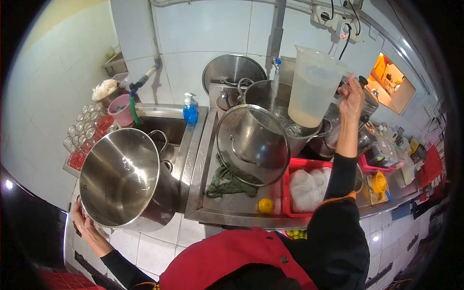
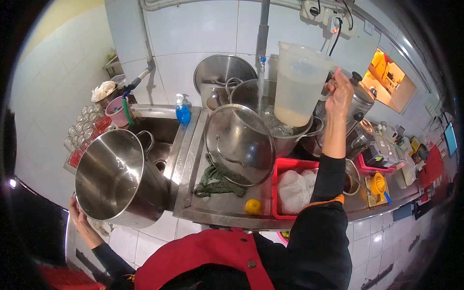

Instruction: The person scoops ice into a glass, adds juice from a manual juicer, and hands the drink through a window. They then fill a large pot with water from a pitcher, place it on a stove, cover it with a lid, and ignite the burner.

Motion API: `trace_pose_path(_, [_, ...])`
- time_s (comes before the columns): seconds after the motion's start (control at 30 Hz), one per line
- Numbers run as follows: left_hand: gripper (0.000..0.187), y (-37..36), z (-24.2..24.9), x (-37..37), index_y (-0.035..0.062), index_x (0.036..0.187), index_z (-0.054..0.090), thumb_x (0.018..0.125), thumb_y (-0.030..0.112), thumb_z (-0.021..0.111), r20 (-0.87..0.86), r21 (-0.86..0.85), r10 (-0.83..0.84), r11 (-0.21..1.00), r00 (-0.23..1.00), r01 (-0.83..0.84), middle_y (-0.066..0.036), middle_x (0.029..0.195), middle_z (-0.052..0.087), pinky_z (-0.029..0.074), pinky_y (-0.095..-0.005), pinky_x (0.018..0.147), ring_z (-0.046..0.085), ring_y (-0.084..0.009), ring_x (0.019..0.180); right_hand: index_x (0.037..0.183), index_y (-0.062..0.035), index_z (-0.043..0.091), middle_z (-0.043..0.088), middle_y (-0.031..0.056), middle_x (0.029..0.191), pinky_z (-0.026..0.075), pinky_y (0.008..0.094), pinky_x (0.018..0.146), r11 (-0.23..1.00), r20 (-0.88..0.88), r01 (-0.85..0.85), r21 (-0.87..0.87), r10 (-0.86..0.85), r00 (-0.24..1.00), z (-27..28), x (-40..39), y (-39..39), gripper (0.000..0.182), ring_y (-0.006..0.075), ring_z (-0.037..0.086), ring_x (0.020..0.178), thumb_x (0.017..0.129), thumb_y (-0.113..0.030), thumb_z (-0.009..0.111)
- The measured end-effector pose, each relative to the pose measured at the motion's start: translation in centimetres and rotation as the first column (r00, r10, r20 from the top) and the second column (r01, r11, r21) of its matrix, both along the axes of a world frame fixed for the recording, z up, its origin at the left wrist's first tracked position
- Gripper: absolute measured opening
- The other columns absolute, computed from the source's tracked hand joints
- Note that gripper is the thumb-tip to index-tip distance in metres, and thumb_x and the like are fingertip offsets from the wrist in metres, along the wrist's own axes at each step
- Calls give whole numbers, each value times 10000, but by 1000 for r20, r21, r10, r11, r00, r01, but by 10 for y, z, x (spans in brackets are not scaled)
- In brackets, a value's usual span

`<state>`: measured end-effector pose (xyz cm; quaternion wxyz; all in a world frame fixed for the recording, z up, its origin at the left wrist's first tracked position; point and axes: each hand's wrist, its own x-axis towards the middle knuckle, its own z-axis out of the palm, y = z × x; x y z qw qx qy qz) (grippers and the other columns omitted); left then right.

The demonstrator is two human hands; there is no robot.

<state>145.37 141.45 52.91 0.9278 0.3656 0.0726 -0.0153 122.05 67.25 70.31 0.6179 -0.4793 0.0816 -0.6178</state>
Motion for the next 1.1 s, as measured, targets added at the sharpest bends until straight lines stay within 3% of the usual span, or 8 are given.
trace_pose_path(0.23, [87,3,-4,5,27,735,511,793,74,469,38,122,-48,992,998,44,22,520,475,238,-164,278,329,-39,340,714,-86,526,371,-66,538,326,194,495,983,-119,-26,-184,3,993,51,7,36,162,36,320,453,784,-217,591])
trace_pose_path(0.3, [85,-44,32,-14,18,769,527,786,89,483,-115,222,307,935,945,-276,15,550,506,269,-160,291,359,-41,352,700,-70,529,432,-46,564,270,189,465,920,-206,-98,-381,19,978,64,19,50,184,43,352,480,724,-201,656])
trace_pose_path(0.37, [83,-34,23,-10,16,791,535,776,89,496,-96,226,269,944,959,-242,30,521,466,251,-163,295,340,-42,351,705,-64,541,443,-50,567,254,190,465,890,-226,-147,-432,51,973,75,35,74,179,42,344,477,710,-194,664])
trace_pose_path(0.53, [84,-21,16,-7,43,676,477,753,48,509,-12,153,90,984,996,-88,55,473,347,175,-178,294,253,-35,337,713,-48,563,403,-56,542,236,198,454,655,-558,-426,-624,7,830,101,75,170,179,43,315,485,707,-199,659])
trace_pose_path(0.77, [127,-25,17,-12,46,634,432,729,-11,494,9,28,94,995,996,-94,43,483,308,183,-195,303,227,-46,349,523,-31,428,306,-35,485,242,233,420,192,-559,-527,-828,-358,748,97,126,326,360,63,284,474,693,-248,660])
trace_pose_path(0.83, [112,-27,21,-16,42,653,434,724,-19,495,12,19,129,991,992,-130,35,499,318,188,-195,308,234,-49,354,505,-31,395,281,-7,467,245,245,416,140,-561,-548,-825,-330,760,95,136,350,405,79,278,467,671,-272,674])
trace_pose_path(0.9, [111,-24,21,-19,45,661,432,721,-25,493,-3,14,132,991,991,-132,31,510,327,193,-198,310,244,-55,357,494,-31,395,268,15,447,247,256,403,-55,-468,-528,-848,-394,792,95,145,364,433,95,278,444,647,-311,688])
trace_pose_path(1.1, [94,-21,19,-22,42,676,447,721,-25,496,11,-44,82,996,997,-81,30,516,337,209,-194,317,258,-56,363,471,-30,419,293,27,409,254,267,368,-58,-472,-532,-845,-387,792,91,153,375,468,103,312,383,621,-375,698])
